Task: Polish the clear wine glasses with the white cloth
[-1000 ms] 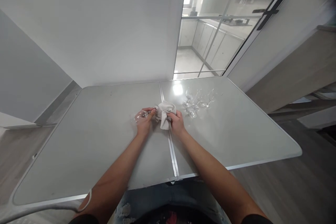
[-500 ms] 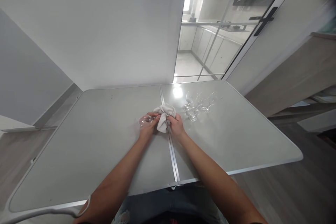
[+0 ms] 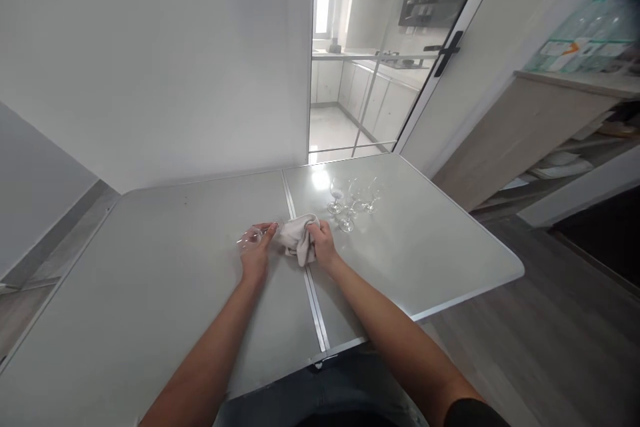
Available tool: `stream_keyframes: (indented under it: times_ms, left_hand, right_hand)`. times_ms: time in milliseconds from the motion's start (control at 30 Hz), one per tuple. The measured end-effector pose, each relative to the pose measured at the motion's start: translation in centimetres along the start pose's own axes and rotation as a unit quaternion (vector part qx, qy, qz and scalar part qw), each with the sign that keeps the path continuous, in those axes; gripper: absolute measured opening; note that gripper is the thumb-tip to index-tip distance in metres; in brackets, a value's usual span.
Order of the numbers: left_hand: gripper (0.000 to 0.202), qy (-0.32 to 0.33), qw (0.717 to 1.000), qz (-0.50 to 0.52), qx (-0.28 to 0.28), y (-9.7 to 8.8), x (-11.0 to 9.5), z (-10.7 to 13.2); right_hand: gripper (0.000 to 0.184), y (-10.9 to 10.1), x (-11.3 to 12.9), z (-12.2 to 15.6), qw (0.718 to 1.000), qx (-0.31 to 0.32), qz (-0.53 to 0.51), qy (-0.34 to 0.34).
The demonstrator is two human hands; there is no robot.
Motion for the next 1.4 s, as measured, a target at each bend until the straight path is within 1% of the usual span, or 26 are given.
stream_keyframes:
  times_ms: [67, 100, 133, 167, 200, 233, 267, 300, 367, 433, 500, 567, 633, 733, 833, 900, 967, 1033, 1067, 1100, 1133, 1200, 1233, 1267, 1333, 1400]
  left_hand:
    - [0.03, -0.002, 0.999, -0.014, 0.029, 0.1, -0.2, 0.2]
    - [0.03, 0.0, 0.999, -0.027, 0.046, 0.2, -0.3, 0.3]
    - [0.03, 0.003, 0.997, -0.041, 0.064, 0.3, -0.4, 0.4]
    - [0.03, 0.01, 0.996, -0.053, 0.077, 0.4, -0.4, 0.4]
    - [0.029, 0.02, 0.994, -0.061, 0.089, 0.5, -0.5, 0.5]
    - [0.028, 0.033, 0.992, -0.065, 0.099, 0.5, -0.5, 0.4]
    - [0.029, 0.048, 0.991, -0.068, 0.107, 0.5, -0.5, 0.4]
    - [0.03, 0.064, 0.989, -0.073, 0.115, 0.5, -0.5, 0.3]
    - [0.034, 0.096, 0.982, -0.095, 0.13, 0.5, -0.4, 0.2]
    - [0.033, 0.115, 0.977, -0.117, 0.139, 0.5, -0.4, 0.3]
    - [0.031, 0.117, 0.974, -0.13, 0.142, 0.6, -0.3, 0.4]
    - [0.035, 0.111, 0.974, -0.13, 0.148, 0.7, -0.4, 0.6]
    - [0.04, 0.103, 0.975, -0.113, 0.158, 0.8, -0.5, 0.9]
    - [0.043, 0.089, 0.979, -0.074, 0.168, 1.0, -0.8, 1.1]
    - [0.048, 0.092, 0.979, -0.043, 0.178, 1.1, -1.1, 1.1]
    - [0.049, 0.102, 0.979, -0.028, 0.176, 1.1, -1.2, 1.1]
    - [0.045, 0.106, 0.979, -0.02, 0.173, 1.1, -1.1, 1.0]
    - [0.042, 0.101, 0.979, -0.022, 0.176, 1.1, -1.0, 1.0]
    - [0.041, 0.096, 0.979, -0.025, 0.181, 1.1, -1.0, 1.0]
    - [0.04, 0.089, 0.978, -0.029, 0.187, 1.2, -0.9, 1.0]
    - [0.04, 0.081, 0.977, -0.035, 0.195, 1.3, -0.9, 1.0]
    - [0.038, 0.07, 0.973, -0.051, 0.215, 1.4, -0.9, 1.0]
    - [0.037, 0.066, 0.971, -0.058, 0.223, 1.5, -0.8, 1.0]
    - [0.037, 0.064, 0.97, -0.063, 0.227, 1.6, -0.7, 0.9]
    - [0.038, 0.057, 0.97, -0.067, 0.227, 1.7, -0.5, 0.8]
    - [0.039, 0.047, 0.972, -0.064, 0.223, 1.6, -0.1, 0.6]
  right_hand:
    - [0.039, 0.1, 0.7, 0.3, 0.995, 0.015, 0.072, -0.062]
    - [0.037, 0.3, 1.1, 0.4, 0.987, 0.032, 0.119, -0.1]
    - [0.03, 0.5, 1.4, 0.6, 0.975, 0.053, 0.168, -0.137]
    - [0.02, 0.7, 1.6, 0.7, 0.959, 0.075, 0.213, -0.17]
    - [0.015, 0.9, 1.7, 0.8, 0.943, 0.093, 0.254, -0.193]
    - [0.021, 1.0, 1.7, 0.9, 0.929, 0.108, 0.291, -0.204]
    - [0.028, 1.1, 1.6, 0.9, 0.916, 0.119, 0.326, -0.202]
    - [0.029, 1.2, 1.4, 1.0, 0.904, 0.124, 0.361, -0.193]
    - [0.024, 1.2, 1.1, 1.0, 0.879, 0.117, 0.428, -0.171]
    - [0.023, 1.3, 1.0, 1.0, 0.854, 0.108, 0.483, -0.159]
    - [0.023, 1.4, 1.0, 1.2, 0.828, 0.101, 0.531, -0.15]
    - [0.022, 1.5, 1.2, 1.4, 0.805, 0.096, 0.569, -0.138]
    - [0.023, 1.5, 1.5, 1.5, 0.789, 0.095, 0.592, -0.133]
    - [0.027, 1.3, 1.9, 1.6, 0.784, 0.088, 0.598, -0.143]
    - [0.026, 1.1, 2.7, 1.5, 0.791, 0.064, 0.587, -0.158]
    - [0.024, 1.0, 3.5, 1.8, 0.806, 0.041, 0.566, -0.171]
    - [0.021, 0.6, 4.8, 2.5, 0.832, 0.019, 0.519, -0.194]
    - [0.019, -0.8, 6.3, 3.6, 0.863, -0.009, 0.453, -0.224]
    - [0.021, -2.0, 7.2, 4.2, 0.875, -0.034, 0.421, -0.238]
    - [0.022, -3.5, 8.0, 4.6, 0.88, -0.075, 0.4, -0.243]
    - [0.023, -5.4, 8.8, 4.9, 0.878, -0.138, 0.389, -0.242]
    - [0.03, -9.4, 9.9, 4.8, 0.855, -0.244, 0.409, -0.204]
    - [0.033, -11.3, 10.2, 4.4, 0.845, -0.269, 0.426, -0.177]
    - [0.034, -13.0, 10.3, 3.8, 0.842, -0.266, 0.445, -0.148]
    - [0.036, -15.6, 10.0, 2.4, 0.845, -0.237, 0.469, -0.098]
    - [0.035, -17.0, 9.2, 1.0, 0.853, -0.199, 0.48, -0.057]
Point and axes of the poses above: each hand's wrist, its own z-axis away from the middle knuckle, its own y-axis out of the palm, x = y × z, the point moved 1 cm from there along -z, towards the middle knuckle, and after that the axes turned 9 degrees about -z, right-handed, at the moved point
